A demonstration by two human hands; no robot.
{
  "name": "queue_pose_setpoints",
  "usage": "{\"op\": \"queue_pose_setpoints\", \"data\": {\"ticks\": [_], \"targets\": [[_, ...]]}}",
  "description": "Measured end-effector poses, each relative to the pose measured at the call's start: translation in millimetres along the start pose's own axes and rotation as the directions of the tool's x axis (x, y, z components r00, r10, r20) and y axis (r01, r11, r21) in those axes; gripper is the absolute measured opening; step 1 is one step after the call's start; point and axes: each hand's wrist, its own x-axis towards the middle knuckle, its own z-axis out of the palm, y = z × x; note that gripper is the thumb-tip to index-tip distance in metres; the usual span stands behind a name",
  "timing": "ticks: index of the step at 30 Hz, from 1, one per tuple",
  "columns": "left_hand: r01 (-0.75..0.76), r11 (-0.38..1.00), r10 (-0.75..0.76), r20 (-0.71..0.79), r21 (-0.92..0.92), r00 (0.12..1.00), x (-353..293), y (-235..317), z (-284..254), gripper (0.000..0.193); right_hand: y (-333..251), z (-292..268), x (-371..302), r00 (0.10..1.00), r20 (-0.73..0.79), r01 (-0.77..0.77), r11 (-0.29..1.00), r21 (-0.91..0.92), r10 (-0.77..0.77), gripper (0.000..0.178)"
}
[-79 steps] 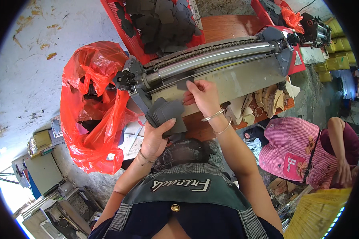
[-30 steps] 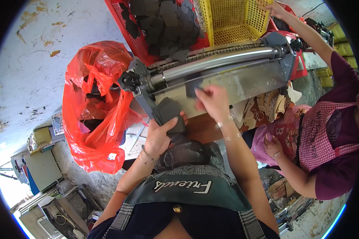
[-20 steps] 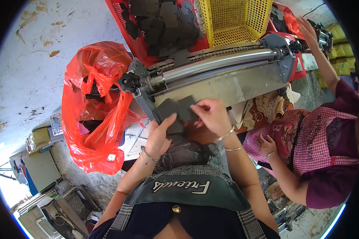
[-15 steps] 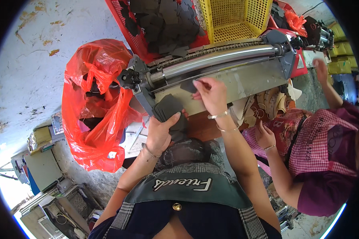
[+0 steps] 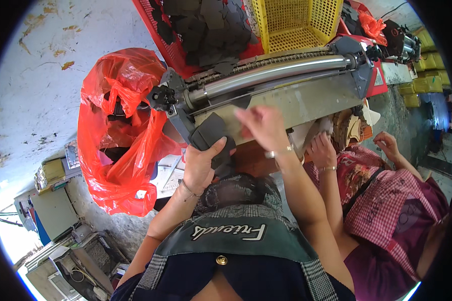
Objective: Feeding shoe components through a roller machine to apply adhesive.
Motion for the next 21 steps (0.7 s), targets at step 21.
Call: {"op": "queue_pose_setpoints", "data": {"ticks": [21], "targets": [[0.091, 0.989, -0.091, 0.004, -0.119, 0.996, -1.1, -2.0, -5.8, 0.025, 6.4, -8.6, -11.7, 0.973, 0.125, -0.189, 0.981, -0.049, 0.193, 0.028]]}}
